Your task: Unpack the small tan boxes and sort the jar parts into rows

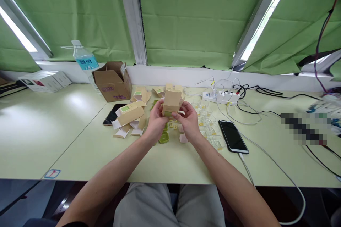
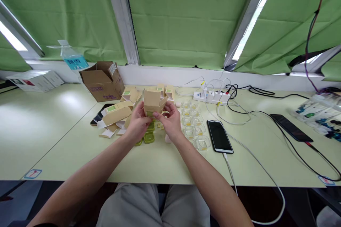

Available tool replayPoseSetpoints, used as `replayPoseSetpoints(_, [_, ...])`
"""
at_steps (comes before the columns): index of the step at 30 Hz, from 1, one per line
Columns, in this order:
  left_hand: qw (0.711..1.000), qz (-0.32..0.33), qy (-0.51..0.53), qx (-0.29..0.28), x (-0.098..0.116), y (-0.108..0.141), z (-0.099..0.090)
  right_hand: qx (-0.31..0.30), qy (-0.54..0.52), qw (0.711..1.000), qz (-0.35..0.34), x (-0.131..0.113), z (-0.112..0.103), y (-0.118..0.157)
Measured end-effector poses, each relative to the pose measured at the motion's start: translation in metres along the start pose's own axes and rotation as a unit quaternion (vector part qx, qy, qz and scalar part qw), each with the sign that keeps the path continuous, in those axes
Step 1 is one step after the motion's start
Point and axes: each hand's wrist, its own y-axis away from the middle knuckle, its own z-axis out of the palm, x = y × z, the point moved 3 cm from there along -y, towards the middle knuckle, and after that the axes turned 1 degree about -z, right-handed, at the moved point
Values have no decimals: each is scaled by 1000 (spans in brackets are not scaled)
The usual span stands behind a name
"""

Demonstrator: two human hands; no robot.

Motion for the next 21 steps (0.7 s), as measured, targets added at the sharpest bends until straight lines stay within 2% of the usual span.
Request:
replayPoseSetpoints(11, [999,-27,27,8,-4,1,2,20,30,999,-39,1,3,4])
replayPoseSetpoints(21, [998,-51,39,4,0,5,5,38,3,999,-38,-6,7,5])
